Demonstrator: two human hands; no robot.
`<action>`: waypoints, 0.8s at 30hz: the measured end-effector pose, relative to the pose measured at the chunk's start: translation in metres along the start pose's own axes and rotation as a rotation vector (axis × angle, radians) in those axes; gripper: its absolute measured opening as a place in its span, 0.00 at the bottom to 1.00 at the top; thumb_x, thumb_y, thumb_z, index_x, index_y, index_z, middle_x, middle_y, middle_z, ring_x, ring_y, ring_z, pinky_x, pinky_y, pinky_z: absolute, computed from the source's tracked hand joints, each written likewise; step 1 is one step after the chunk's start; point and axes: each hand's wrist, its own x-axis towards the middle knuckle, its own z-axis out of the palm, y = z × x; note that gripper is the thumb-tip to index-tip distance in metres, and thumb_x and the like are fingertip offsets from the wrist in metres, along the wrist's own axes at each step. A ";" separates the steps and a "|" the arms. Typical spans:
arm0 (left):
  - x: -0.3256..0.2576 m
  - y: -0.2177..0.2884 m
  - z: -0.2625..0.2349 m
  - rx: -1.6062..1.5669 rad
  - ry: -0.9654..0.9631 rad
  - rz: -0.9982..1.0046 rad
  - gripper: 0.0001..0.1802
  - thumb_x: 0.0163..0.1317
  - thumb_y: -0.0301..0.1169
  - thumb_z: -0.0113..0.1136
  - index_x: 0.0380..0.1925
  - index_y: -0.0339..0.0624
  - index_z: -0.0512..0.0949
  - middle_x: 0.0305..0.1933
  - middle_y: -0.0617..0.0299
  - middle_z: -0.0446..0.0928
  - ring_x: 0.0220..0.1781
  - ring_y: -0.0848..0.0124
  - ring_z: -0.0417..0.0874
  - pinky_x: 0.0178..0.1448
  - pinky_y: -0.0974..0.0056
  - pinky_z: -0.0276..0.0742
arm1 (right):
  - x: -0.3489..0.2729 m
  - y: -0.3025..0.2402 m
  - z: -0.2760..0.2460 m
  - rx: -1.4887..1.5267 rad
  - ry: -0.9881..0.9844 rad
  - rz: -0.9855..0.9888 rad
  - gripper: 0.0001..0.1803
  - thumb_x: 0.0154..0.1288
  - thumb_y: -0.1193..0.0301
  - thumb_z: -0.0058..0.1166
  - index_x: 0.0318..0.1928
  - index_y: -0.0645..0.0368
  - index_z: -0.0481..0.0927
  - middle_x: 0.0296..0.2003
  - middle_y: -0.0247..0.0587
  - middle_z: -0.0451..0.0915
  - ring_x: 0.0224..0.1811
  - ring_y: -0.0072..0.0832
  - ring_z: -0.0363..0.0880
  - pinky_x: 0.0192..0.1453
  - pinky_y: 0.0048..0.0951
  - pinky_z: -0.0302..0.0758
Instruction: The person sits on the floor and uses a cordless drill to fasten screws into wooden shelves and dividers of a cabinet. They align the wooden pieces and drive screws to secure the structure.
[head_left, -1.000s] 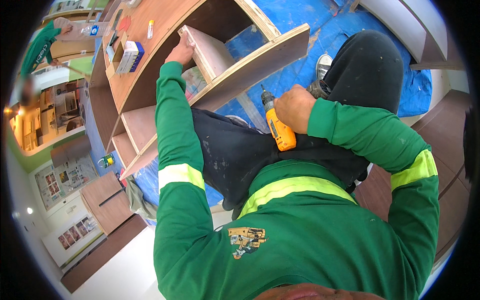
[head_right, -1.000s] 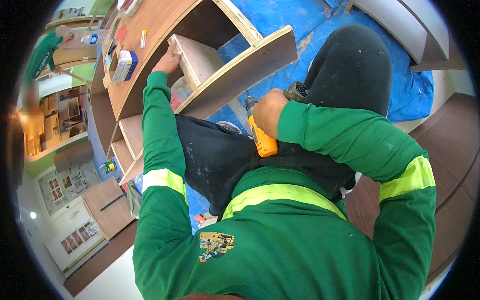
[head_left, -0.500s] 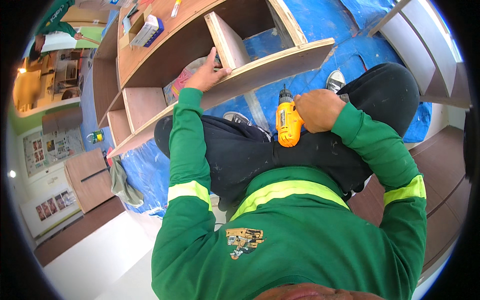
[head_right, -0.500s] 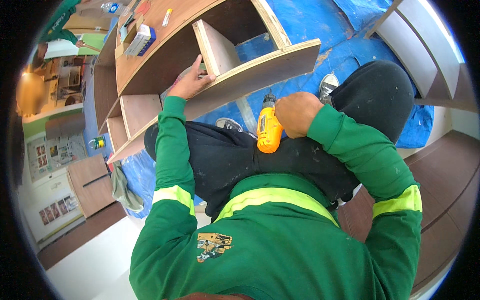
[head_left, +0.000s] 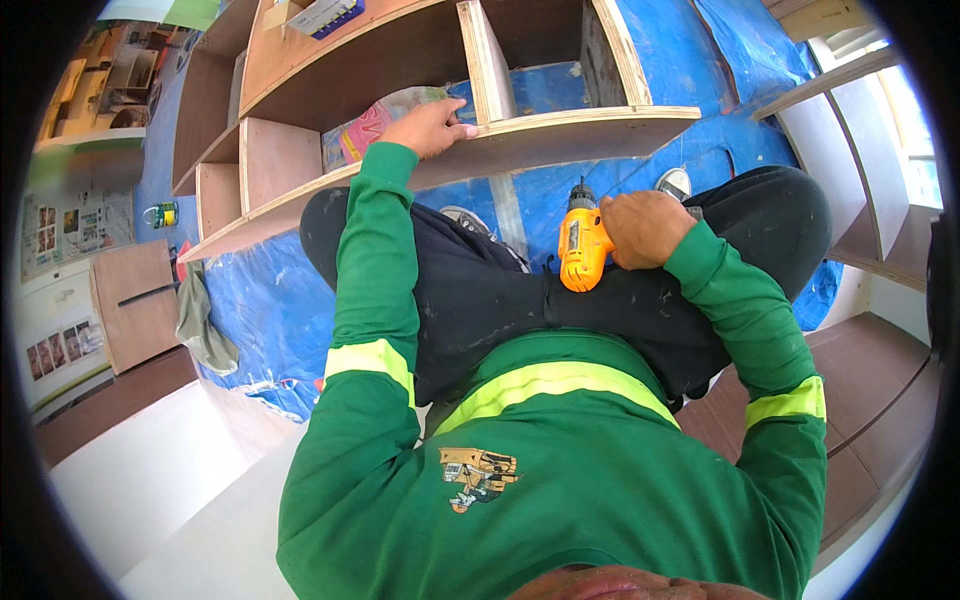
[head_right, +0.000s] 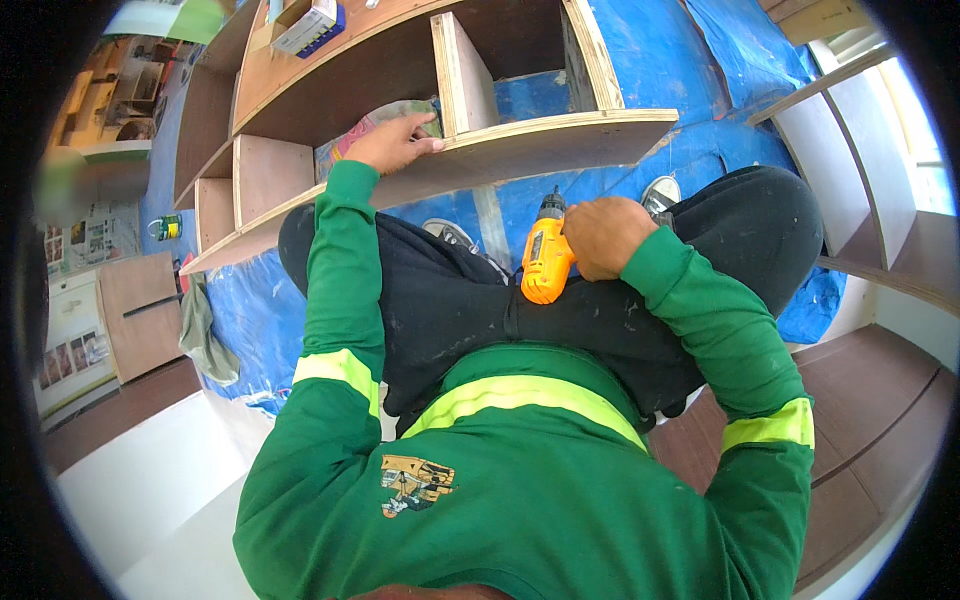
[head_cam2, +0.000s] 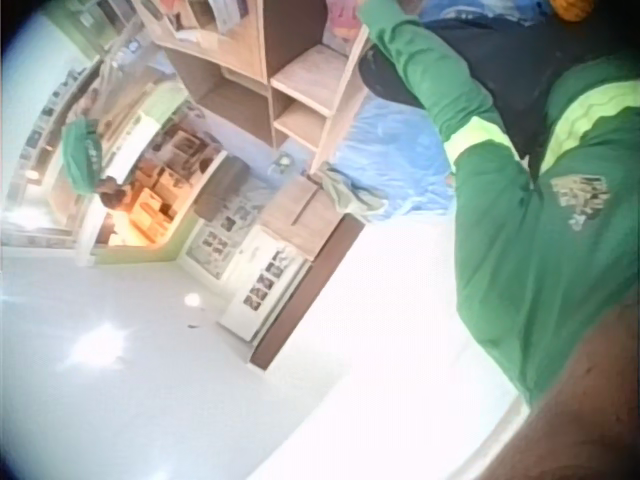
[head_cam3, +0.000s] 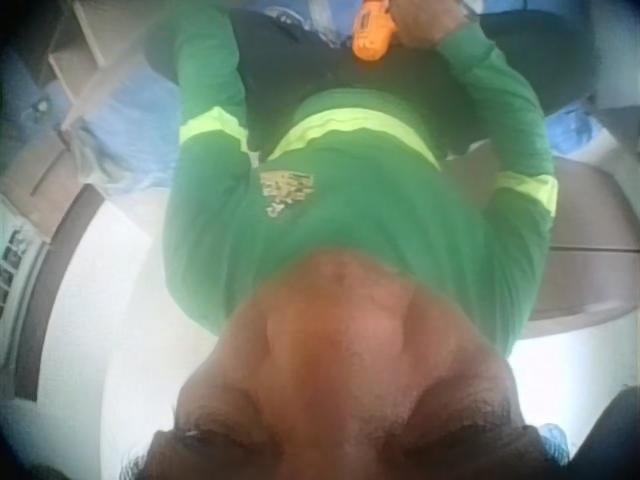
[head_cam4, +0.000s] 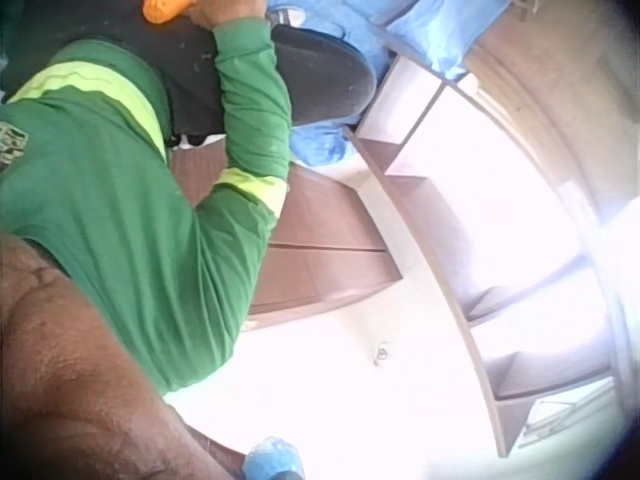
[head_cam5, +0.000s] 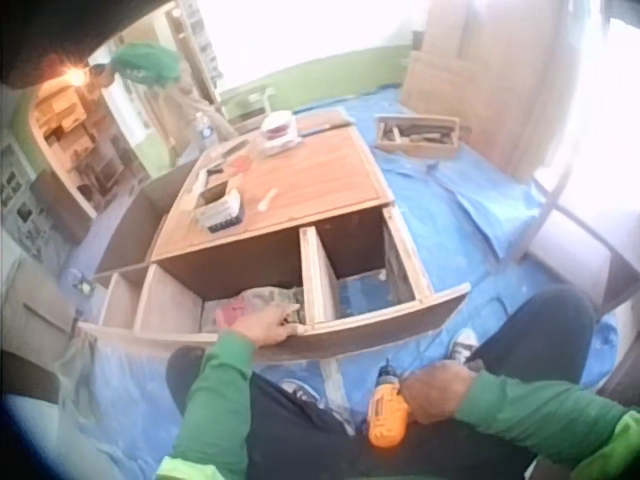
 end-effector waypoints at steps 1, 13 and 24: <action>0.000 0.006 -0.001 0.010 -0.015 -0.026 0.36 0.75 0.52 0.62 0.73 0.40 0.74 0.59 0.46 0.86 0.61 0.53 0.86 0.66 0.54 0.78 | 0.000 0.001 -0.001 0.001 -0.005 0.002 0.17 0.60 0.68 0.65 0.48 0.64 0.87 0.43 0.51 0.90 0.47 0.45 0.91 0.52 0.42 0.86; 0.003 0.002 -0.004 0.044 -0.083 0.018 0.23 0.75 0.45 0.61 0.61 0.44 0.84 0.57 0.49 0.88 0.59 0.53 0.88 0.64 0.54 0.80 | -0.008 0.001 -0.026 0.123 0.038 -0.054 0.22 0.61 0.62 0.68 0.50 0.64 0.83 0.43 0.57 0.88 0.48 0.53 0.89 0.53 0.49 0.84; -0.013 -0.001 -0.019 -0.081 -0.055 0.078 0.23 0.78 0.41 0.60 0.68 0.46 0.81 0.61 0.54 0.86 0.63 0.63 0.84 0.70 0.60 0.76 | 0.022 0.039 -0.138 0.813 0.159 0.026 0.28 0.76 0.48 0.61 0.55 0.64 0.80 0.34 0.34 0.84 0.28 0.21 0.84 0.34 0.26 0.82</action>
